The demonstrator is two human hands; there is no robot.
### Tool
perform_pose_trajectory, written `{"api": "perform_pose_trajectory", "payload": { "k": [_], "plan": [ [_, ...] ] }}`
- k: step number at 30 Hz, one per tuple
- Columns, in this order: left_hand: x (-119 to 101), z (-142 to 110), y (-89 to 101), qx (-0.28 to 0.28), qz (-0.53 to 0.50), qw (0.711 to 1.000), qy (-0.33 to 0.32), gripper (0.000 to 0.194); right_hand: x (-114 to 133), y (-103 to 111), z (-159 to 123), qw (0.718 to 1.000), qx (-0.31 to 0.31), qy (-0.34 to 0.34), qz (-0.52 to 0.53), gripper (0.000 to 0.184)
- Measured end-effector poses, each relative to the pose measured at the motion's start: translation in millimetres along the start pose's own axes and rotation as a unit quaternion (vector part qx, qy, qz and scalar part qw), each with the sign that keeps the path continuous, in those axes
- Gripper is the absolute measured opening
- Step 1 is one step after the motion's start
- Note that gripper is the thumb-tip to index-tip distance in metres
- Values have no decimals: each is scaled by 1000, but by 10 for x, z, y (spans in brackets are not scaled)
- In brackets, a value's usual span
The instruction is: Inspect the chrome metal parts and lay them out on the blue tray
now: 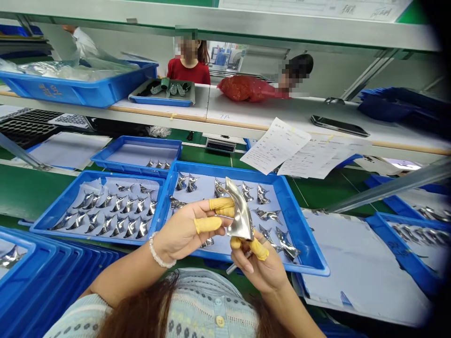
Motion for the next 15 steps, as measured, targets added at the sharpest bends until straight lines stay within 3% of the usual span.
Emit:
{"api": "perform_pose_trajectory", "payload": {
  "k": [6, 10, 12, 15],
  "plan": [
    [145, 150, -158, -71, 60, 992, -86, 29, 167, 263, 111, 999, 14, -4, -44, 30],
    [274, 424, -51, -162, 213, 947, -175, 18, 397, 504, 135, 982, 43, 74, -168, 30],
    [363, 579, 94, -213, 327, 903, -179, 24, 548, 638, 166, 941, 51, 148, -299, 27],
    [523, 762, 343, -220, 569, 778, -151, 32, 666, 800, 264, 823, 79, 217, -519, 21]
  ]
}}
Point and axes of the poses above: each hand's wrist, its own z-axis towards the middle knuckle, its own y-axis out of the back of the hand, x = y × z, the point moved 2 cm from there along z, towards the middle knuckle, and after that the axes turned 13 degrees about -x, right-handed, at the moved point
